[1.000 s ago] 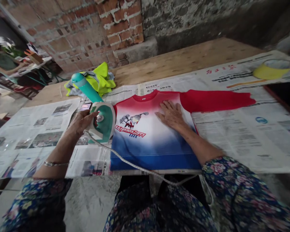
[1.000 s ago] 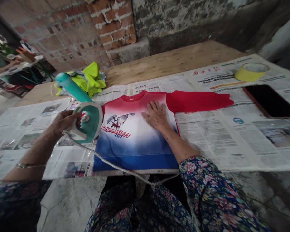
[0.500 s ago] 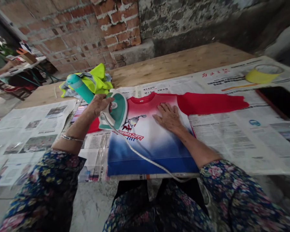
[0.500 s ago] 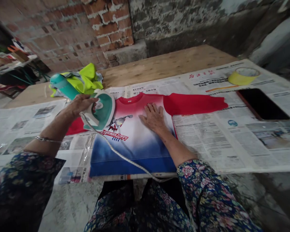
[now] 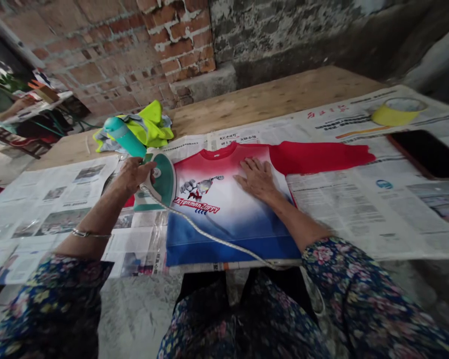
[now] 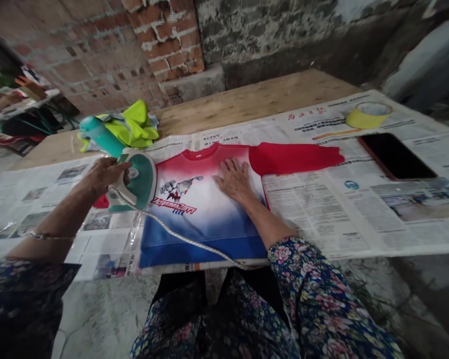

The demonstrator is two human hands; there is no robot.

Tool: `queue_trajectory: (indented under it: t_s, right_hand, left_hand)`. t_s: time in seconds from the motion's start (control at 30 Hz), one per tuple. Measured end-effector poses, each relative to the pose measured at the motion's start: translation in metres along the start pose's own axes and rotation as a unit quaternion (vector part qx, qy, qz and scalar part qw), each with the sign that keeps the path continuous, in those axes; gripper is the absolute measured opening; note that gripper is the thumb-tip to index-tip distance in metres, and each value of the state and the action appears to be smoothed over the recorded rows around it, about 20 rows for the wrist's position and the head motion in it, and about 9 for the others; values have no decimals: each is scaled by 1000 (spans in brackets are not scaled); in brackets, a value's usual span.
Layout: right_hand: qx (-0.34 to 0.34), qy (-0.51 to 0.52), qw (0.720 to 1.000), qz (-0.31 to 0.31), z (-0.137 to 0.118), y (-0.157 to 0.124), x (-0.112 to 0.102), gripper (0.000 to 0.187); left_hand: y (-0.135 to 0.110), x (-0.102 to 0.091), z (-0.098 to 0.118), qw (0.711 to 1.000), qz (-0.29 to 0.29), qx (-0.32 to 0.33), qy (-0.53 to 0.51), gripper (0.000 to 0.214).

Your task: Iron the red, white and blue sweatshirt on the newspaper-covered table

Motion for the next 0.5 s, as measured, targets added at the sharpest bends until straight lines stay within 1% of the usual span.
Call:
queue_trajectory:
  t_s: [0.07, 0.13, 0.17, 0.23, 0.33, 0.43, 0.5]
  right_hand:
    - [-1, 0, 1000, 1, 0, 1, 1, 56]
    - [6, -3, 1000, -5, 1, 1, 3, 57]
    - [12, -4, 1000, -6, 2, 2, 3, 58]
    - [22, 2, 1000, 2, 4, 2, 3, 61]
    - [23, 16, 999, 20, 5, 3, -1, 63]
    - [30, 19, 999, 7, 5, 4, -3, 61]
    - [37, 24, 999, -10, 3, 5, -7, 60]
  left_hand:
    - [-15, -1, 2, 999, -4, -9, -42, 25]
    - [-27, 7, 9, 996, -11, -7, -83, 25]
    - [-31, 14, 13, 995, -16, -4, -100, 25]
    - [-36, 34, 20, 991, -28, 2, -128, 26]
    - [-35, 73, 26, 985, -51, 1, -165, 28]
    - [-31, 109, 30, 978, -71, -10, -194, 26]
    - [-29, 127, 31, 975, -84, -18, -207, 25]
Point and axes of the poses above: each hand's wrist, its own y-axis towards the middle knuckle, its own x-axis out of the palm, z = x × y, the point moved 9 cm from there along y, towards the middle knuckle, and after that the axes turned 11 degrees about -y, right-handed, at the moved point
